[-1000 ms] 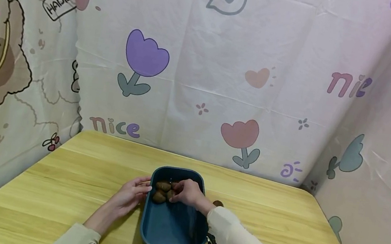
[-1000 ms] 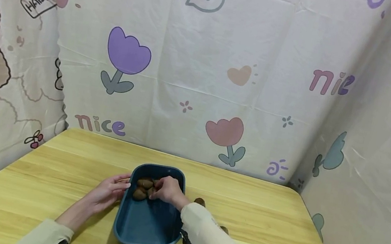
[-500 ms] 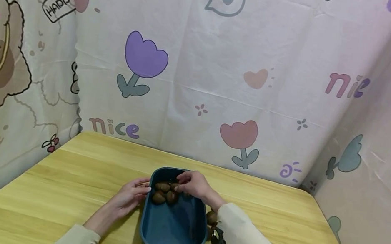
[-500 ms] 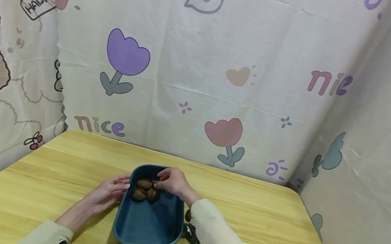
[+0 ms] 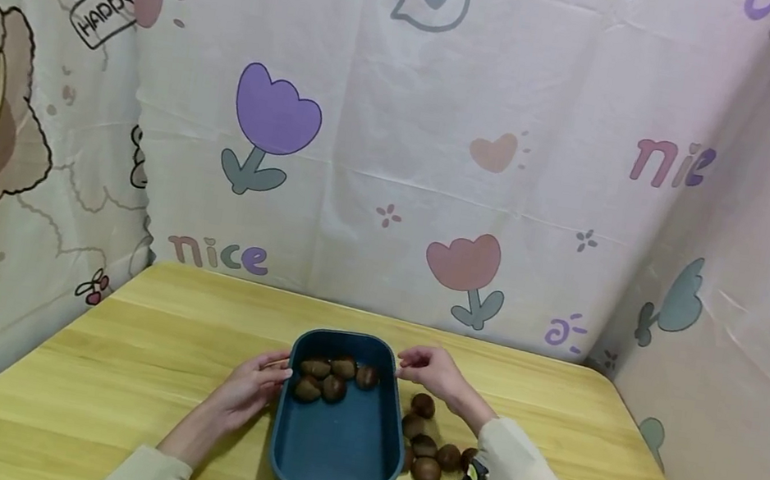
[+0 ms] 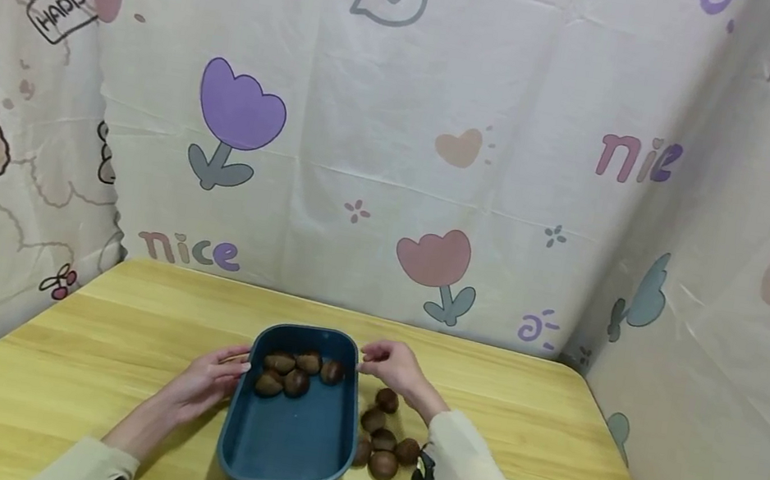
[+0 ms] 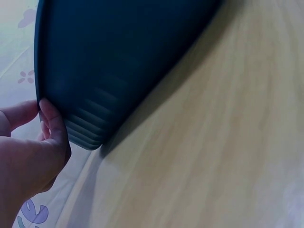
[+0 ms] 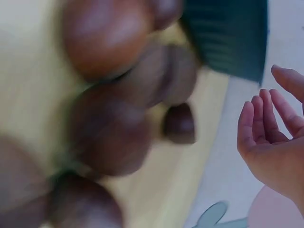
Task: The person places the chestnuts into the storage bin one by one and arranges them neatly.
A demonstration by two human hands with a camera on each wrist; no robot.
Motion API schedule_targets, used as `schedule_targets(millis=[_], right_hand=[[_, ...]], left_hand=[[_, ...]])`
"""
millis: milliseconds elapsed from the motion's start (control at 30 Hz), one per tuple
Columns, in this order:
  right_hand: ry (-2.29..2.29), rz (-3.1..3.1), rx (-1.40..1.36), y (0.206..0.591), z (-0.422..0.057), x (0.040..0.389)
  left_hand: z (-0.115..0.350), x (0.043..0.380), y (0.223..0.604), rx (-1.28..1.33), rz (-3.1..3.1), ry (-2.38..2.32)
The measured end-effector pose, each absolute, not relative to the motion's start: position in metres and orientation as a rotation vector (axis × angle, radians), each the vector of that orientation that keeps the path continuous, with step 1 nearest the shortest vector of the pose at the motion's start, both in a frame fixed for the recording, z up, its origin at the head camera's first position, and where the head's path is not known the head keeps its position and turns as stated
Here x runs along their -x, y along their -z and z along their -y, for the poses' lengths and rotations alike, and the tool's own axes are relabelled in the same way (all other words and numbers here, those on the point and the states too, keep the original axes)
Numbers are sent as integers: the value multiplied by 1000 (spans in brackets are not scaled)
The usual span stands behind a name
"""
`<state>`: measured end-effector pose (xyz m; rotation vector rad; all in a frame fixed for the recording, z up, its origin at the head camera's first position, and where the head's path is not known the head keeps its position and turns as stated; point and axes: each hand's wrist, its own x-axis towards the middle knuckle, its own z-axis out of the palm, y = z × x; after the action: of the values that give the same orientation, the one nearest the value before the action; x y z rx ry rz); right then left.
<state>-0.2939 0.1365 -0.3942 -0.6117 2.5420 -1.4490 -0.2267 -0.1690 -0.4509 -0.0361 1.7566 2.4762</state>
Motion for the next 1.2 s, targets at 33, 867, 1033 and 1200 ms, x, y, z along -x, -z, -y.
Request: schedule_targets(millis=[33,867,1033,1200], right_hand=[[1445,-2560,588,398,-142,294],[1317,-2290,654,434,-202,302],[1283,-2302,686,432,-200,305],[1249,-2337,689,432,-197,305]], left_hand=[[169,227,451,29,-1755,-2474],[169,227,452,66,-1760,-2483],[168,227,451,56,-1755,-2486],[168,228,453,58,-1751,-2486]])
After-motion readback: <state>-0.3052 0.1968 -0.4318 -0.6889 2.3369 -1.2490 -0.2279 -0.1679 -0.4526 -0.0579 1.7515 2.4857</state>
